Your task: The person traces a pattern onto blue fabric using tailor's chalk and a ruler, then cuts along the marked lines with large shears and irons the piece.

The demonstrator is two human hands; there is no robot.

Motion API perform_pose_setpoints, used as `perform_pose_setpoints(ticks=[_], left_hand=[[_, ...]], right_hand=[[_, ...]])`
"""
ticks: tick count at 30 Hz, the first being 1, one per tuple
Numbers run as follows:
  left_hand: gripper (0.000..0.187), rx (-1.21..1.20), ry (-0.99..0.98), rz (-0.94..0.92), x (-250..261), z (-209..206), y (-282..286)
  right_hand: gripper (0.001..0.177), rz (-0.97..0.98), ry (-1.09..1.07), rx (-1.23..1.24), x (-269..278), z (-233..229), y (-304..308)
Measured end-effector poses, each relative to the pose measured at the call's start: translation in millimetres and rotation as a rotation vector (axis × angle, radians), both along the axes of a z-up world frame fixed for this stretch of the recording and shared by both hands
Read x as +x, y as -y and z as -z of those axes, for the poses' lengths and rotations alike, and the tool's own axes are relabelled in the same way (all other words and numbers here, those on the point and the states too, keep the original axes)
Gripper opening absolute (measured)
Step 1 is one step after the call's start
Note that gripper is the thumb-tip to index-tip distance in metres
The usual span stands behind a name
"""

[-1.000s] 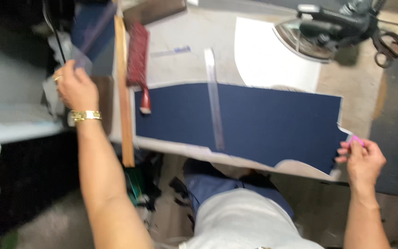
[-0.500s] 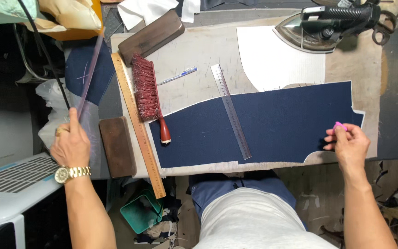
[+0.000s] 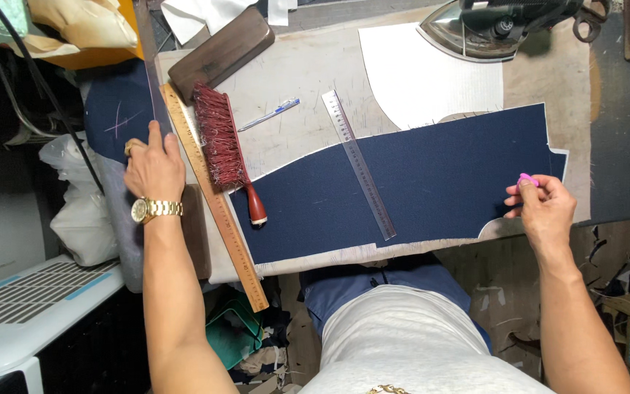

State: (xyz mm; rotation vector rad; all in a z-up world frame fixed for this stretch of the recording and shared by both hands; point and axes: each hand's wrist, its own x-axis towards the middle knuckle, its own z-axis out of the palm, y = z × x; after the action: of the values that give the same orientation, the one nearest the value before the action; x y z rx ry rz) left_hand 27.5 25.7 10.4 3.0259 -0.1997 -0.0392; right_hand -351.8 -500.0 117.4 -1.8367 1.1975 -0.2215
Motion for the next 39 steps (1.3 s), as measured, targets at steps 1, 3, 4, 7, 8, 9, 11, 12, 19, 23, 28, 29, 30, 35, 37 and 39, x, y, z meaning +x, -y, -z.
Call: perform_pose_setpoints(ticks=[1, 3, 4, 7, 8, 9, 11, 12, 19, 23, 28, 29, 30, 35, 37, 39], left_hand=[[0.047, -0.001, 0.001, 0.001, 1, 2, -1], [0.049, 0.037, -0.004, 0.017, 3, 5, 0], [0.049, 0.035, -0.002, 0.021, 2, -1, -1], [0.054, 0.008, -0.050, -0.025, -6, -15, -9], [0.053, -0.065, -0.043, -0.043, -9, -17, -13], [0.052, -0.139, -0.031, -0.064, -12, -20, -18], [0.051, -0.188, -0.032, -0.093, -21, -18, -29], [0.051, -0.240, -0.037, -0.120, -25, -17, -35], [0.040, -0.265, 0.388, -0.085, -79, -27, -15], [0.018, -0.498, 0.583, 0.132, -132, -55, 80], [0.023, -0.515, 0.329, 0.423, -213, -40, 210], [0.034, -0.415, 0.196, 0.482, -227, -30, 226], [0.047, -0.314, 0.063, 0.538, -242, -19, 244], [0.042, -0.259, 0.029, 0.516, -307, -13, 277], [0.035, -0.271, 0.080, 0.492, -329, -23, 290], [0.016, -0.285, 0.217, 0.411, -350, -38, 307]], right_hand=[[0.012, 0.001, 0.001, -0.001, -3, 2, 2], [0.013, 0.000, 0.010, -0.010, -10, 5, 6], [0.013, 0.003, 0.012, -0.012, -16, 13, 13], [0.011, 0.021, 0.019, -0.019, -30, 18, 17], [0.011, 0.026, -0.005, -0.009, -29, 8, 11], [0.012, 0.027, -0.027, 0.001, -24, -2, 6], [0.013, 0.032, -0.022, 0.002, -34, 4, 11], [0.013, 0.038, -0.019, 0.000, -39, 7, 14], [0.011, 0.063, 0.020, 0.010, -52, 15, 27], [0.011, 0.039, 0.008, 0.028, -49, 3, 22], [0.013, 0.055, 0.005, 0.049, -55, 5, 36], [0.013, 0.046, 0.043, 0.042, -62, 15, 48], [0.013, 0.036, 0.082, 0.034, -70, 25, 61], [0.016, 0.016, 0.105, 0.038, -94, 25, 120], [0.014, 0.017, 0.142, 0.064, -104, 35, 156], [0.015, -0.034, 0.192, 0.041, -114, 43, 195]])
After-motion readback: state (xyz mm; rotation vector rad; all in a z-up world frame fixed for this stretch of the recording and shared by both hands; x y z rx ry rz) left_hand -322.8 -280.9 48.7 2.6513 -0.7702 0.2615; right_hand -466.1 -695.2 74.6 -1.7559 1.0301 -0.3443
